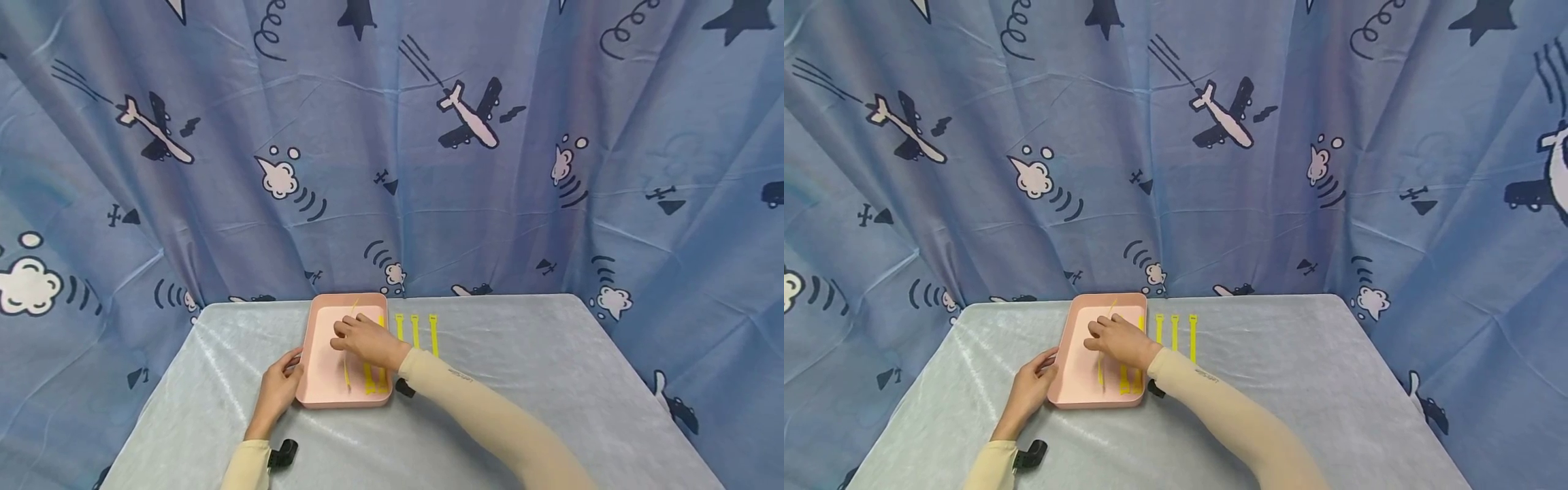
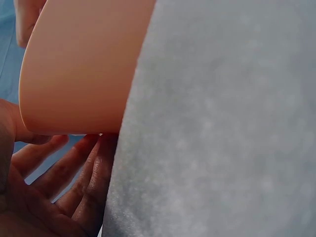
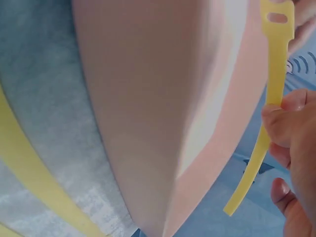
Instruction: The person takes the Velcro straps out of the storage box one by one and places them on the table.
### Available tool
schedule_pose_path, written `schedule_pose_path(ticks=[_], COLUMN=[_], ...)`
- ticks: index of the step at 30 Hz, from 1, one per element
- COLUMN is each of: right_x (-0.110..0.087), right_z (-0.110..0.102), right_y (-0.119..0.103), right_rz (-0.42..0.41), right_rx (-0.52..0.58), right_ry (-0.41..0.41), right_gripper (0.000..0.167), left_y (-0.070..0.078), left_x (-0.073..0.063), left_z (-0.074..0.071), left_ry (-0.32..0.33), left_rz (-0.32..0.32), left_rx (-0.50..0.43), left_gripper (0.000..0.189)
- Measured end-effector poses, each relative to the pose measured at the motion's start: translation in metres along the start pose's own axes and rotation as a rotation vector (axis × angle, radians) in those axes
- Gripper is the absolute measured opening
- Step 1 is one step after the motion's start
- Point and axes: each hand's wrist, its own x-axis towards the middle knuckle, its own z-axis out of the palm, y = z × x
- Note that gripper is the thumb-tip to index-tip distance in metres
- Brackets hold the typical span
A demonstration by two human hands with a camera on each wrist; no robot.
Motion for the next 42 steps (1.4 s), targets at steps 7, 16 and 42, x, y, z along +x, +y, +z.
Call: schedule_pose_path(ticks=[7, 16, 42], right_x=[-0.004, -0.013, -0.038], right_z=[-0.007, -0.017, -0.026], right_y=[0.003, 0.004, 0.015], right_rz=[0.044, 0.106, 0.244], right_rx=[0.018, 0.114, 0.721], right_ry=[0.095, 0.138, 0.489], right_gripper=[0.02, 0.02, 0.01], left_y=[-0.002, -0.002, 0.002], left_x=[0.0, -0.003, -0.002], left_z=[0.0, 0.001, -0.002], left_ry=[0.002, 0.0, -0.014], left_rz=[-0.003, -0.004, -0.003], left_rx=[-0.006, -0.007, -0.008], left_gripper=[0.042, 0.042, 0.042])
